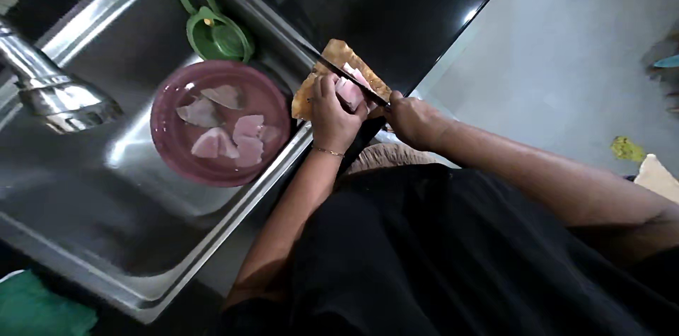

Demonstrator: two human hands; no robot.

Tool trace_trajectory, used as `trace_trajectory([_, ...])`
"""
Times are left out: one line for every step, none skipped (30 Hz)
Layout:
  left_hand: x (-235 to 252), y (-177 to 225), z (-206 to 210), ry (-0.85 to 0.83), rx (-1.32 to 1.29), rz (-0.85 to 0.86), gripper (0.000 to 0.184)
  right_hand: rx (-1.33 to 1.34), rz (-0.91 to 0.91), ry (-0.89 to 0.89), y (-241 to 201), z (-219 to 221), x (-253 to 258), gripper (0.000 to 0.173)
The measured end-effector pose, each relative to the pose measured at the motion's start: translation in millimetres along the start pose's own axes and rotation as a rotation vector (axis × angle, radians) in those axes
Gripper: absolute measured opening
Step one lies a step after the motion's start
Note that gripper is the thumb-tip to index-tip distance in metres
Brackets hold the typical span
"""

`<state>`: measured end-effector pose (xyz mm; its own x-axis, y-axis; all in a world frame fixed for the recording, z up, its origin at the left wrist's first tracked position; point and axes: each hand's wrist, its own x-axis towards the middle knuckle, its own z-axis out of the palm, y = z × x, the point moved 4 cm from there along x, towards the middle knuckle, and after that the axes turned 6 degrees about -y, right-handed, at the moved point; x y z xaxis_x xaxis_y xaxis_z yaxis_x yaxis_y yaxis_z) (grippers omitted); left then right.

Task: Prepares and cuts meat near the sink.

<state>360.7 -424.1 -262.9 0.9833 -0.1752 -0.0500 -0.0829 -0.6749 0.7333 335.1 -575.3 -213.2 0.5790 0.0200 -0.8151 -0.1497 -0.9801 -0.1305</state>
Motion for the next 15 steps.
trace_trajectory([-0.2, 0.2, -0.1, 0.005, 0.001, -0.001, 0.071, 0.009, -0.002, 0.007, 2.9, 1.0, -4.7, 0.031])
trace_trajectory([-0.7, -0.5, -0.6, 0.014, 0.004, 0.005, 0.070, 0.031, -0.010, 0.022, 8.7, 4.7, -10.2, 0.031])
trace_trajectory([-0.9, -0.9, -0.6, 0.012, 0.003, 0.003, 0.071, 0.040, -0.010, 0.031, 17.5, 9.6, -16.9, 0.031])
trace_trajectory([-0.4, -0.4, -0.3, 0.008, -0.007, -0.002, 0.071, 0.033, 0.006, 0.009, 27.7, 12.9, -24.8, 0.032])
trace_trajectory([-0.1, 0.1, 0.0, 0.013, -0.021, 0.000, 0.070, 0.021, 0.041, -0.045, 36.0, 14.2, -32.9, 0.033])
trace_trajectory([-1.0, 0.2, 0.0, 0.015, -0.034, -0.002, 0.069, 0.001, 0.083, -0.106, 41.4, 15.6, -38.9, 0.034])
trace_trajectory([-1.9, -0.1, 0.4, 0.019, -0.042, 0.002, 0.069, -0.004, 0.120, -0.146, 44.2, 16.7, -42.0, 0.035])
trace_trajectory([-1.9, -0.6, 0.6, 0.036, -0.048, 0.020, 0.068, -0.003, 0.140, -0.164, 44.8, 16.9, -42.4, 0.036])
trace_trajectory([-2.1, -1.5, 1.0, 0.046, -0.053, 0.037, 0.068, -0.004, 0.141, -0.167, 44.2, 18.1, -40.8, 0.036])
trace_trajectory([-1.8, -2.2, 1.2, 0.045, -0.054, 0.048, 0.068, 0.008, 0.130, -0.153, 42.6, 19.3, -36.7, 0.035])
trace_trajectory([-0.7, -3.0, 1.4, 0.048, -0.052, 0.058, 0.068, 0.035, 0.107, -0.112, 40.9, 20.6, -29.5, 0.035])
trace_trajectory([-0.5, -3.9, 2.0, 0.053, -0.053, 0.064, 0.069, 0.068, 0.082, -0.073, 36.8, 21.5, -22.0, 0.035])
trace_trajectory([-0.5, -4.8, 2.4, 0.049, -0.053, 0.060, 0.069, 0.090, 0.052, -0.035, 30.5, 21.5, -13.8, 0.035])
trace_trajectory([0.1, -5.6, 2.5, 0.046, -0.047, 0.058, 0.070, 0.098, 0.032, -0.012, 22.7, 19.2, -5.5, 0.035])
trace_trajectory([0.0, -5.9, 2.9, 0.044, -0.038, 0.060, 0.069, 0.094, 0.022, 0.008, 14.6, 15.7, 0.7, 0.034])
